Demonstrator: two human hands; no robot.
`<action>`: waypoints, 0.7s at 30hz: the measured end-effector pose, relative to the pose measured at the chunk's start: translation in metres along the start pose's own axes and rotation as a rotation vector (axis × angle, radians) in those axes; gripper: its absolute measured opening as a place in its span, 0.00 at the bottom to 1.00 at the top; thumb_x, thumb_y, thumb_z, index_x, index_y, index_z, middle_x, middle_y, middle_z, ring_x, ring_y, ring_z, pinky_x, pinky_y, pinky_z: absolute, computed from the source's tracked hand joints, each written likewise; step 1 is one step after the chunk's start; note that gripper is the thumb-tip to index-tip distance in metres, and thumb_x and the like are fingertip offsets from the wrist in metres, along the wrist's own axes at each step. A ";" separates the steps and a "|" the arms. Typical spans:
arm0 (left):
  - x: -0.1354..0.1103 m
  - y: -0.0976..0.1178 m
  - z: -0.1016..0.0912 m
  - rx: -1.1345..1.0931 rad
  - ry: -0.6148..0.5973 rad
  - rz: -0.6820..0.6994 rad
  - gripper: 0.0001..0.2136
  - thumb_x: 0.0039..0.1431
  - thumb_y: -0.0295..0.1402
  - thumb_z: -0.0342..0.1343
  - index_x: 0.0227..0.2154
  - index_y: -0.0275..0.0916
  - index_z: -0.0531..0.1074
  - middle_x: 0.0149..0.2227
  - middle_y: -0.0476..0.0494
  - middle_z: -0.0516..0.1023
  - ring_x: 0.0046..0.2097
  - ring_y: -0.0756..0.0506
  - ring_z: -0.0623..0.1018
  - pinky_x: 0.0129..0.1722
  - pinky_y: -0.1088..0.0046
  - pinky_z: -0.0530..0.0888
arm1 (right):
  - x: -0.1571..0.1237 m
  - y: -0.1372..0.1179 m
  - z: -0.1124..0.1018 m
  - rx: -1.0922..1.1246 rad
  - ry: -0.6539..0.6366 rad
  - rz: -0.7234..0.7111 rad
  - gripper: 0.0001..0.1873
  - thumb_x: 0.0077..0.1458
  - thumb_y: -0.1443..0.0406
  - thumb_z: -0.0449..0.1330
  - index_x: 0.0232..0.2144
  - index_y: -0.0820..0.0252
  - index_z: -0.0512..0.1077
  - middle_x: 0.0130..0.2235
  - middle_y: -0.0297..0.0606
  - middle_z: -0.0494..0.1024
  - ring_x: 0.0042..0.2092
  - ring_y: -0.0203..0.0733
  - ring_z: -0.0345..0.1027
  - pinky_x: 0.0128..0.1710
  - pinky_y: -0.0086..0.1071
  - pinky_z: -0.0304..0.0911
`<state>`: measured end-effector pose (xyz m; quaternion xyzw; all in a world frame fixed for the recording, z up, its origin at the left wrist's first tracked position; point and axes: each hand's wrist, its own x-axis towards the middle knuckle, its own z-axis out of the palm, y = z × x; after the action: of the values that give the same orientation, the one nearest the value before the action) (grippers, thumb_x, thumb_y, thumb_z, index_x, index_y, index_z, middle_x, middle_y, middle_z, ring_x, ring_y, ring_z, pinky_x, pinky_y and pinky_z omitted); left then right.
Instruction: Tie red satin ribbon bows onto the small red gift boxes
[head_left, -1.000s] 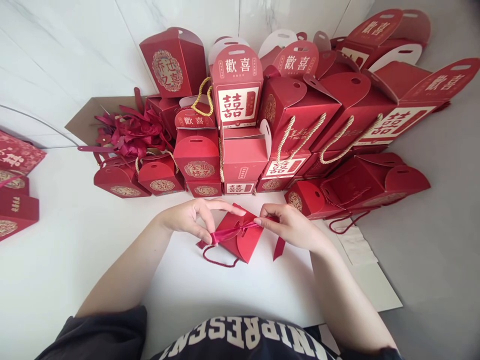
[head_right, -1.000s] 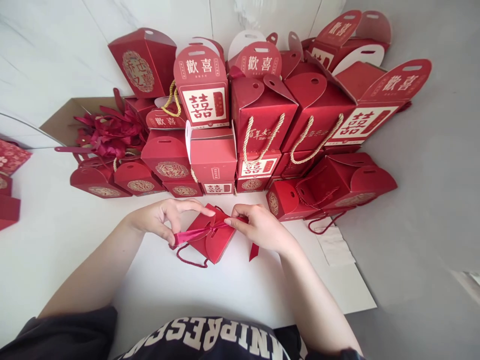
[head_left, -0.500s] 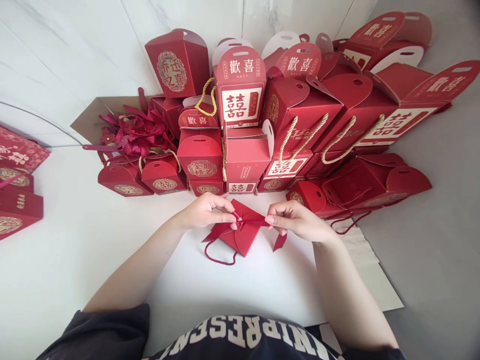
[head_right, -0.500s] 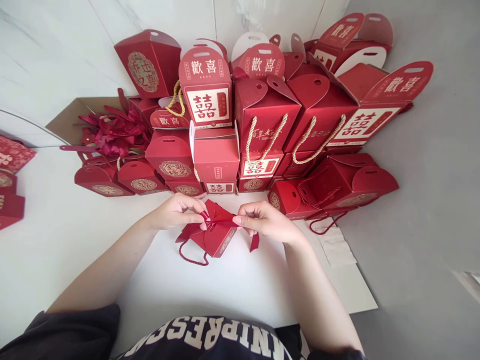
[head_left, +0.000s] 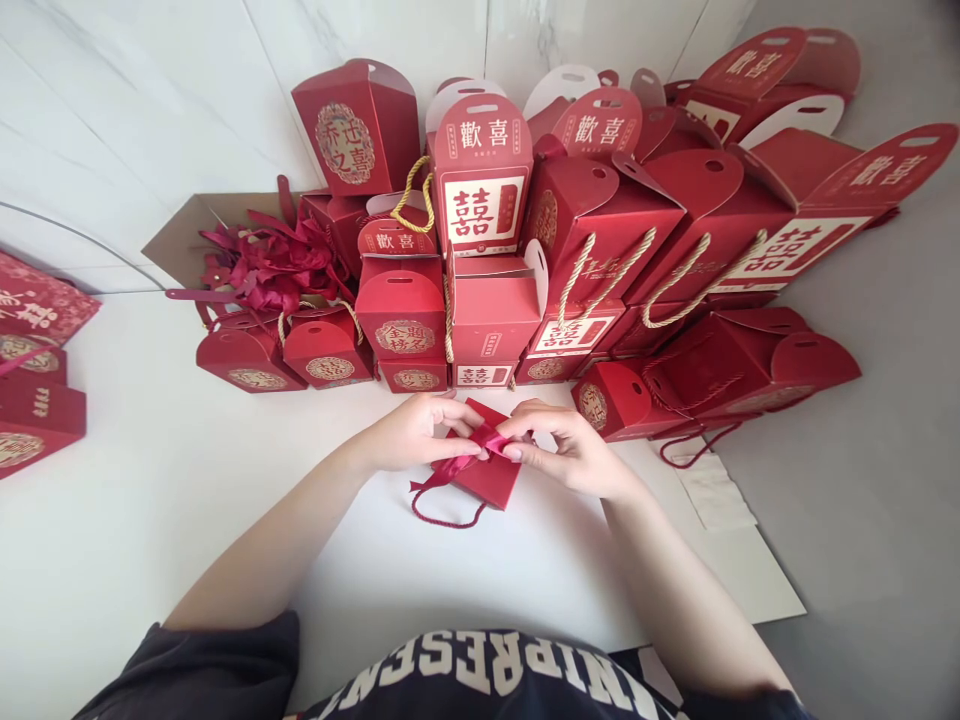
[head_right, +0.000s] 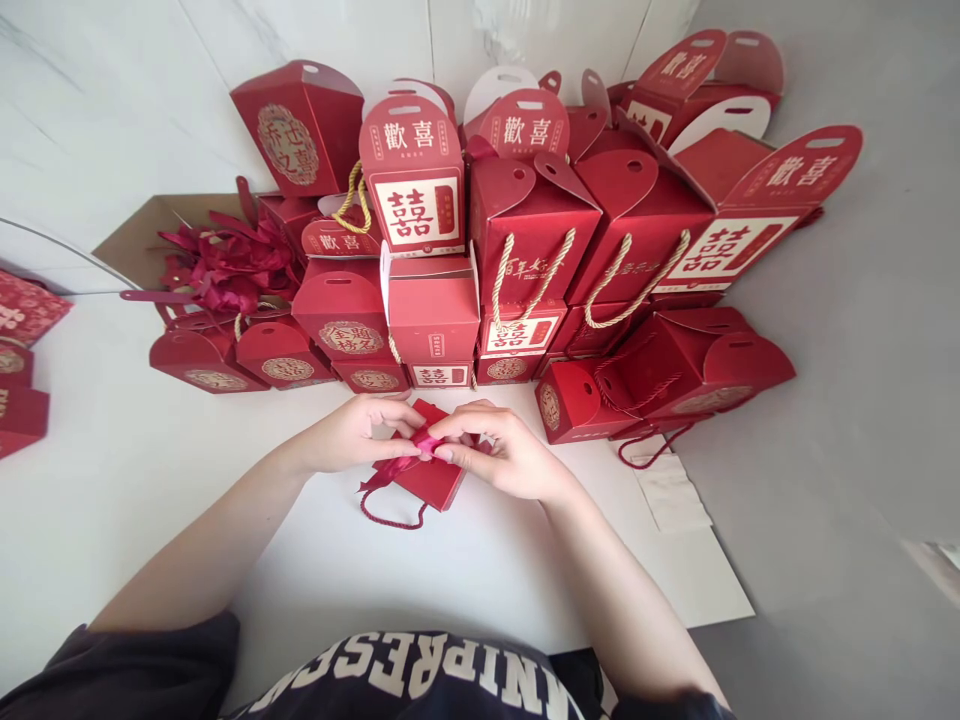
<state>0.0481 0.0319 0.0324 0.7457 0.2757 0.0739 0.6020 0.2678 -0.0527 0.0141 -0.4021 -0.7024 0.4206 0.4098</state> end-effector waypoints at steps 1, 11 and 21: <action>0.000 0.002 0.001 0.027 0.011 0.015 0.13 0.56 0.35 0.61 0.43 0.36 0.78 0.40 0.42 0.82 0.39 0.46 0.80 0.41 0.71 0.75 | 0.001 0.000 0.003 -0.048 -0.001 -0.010 0.11 0.62 0.59 0.60 0.42 0.56 0.78 0.35 0.39 0.80 0.37 0.41 0.70 0.39 0.35 0.64; 0.000 0.006 0.001 0.303 0.029 0.127 0.09 0.56 0.38 0.61 0.29 0.37 0.77 0.31 0.48 0.79 0.36 0.47 0.75 0.48 0.69 0.69 | 0.003 -0.006 0.017 -0.418 -0.038 -0.103 0.12 0.65 0.65 0.54 0.49 0.55 0.72 0.43 0.41 0.81 0.41 0.43 0.72 0.50 0.42 0.55; 0.002 -0.001 0.009 0.115 0.096 0.088 0.09 0.60 0.38 0.58 0.34 0.37 0.73 0.32 0.46 0.80 0.35 0.48 0.78 0.45 0.66 0.73 | 0.004 -0.001 0.011 -0.278 0.159 0.047 0.08 0.64 0.61 0.55 0.36 0.57 0.73 0.34 0.37 0.76 0.37 0.40 0.68 0.43 0.36 0.61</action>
<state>0.0530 0.0253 0.0284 0.7860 0.2753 0.1200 0.5404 0.2559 -0.0521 0.0130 -0.5033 -0.7095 0.2958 0.3947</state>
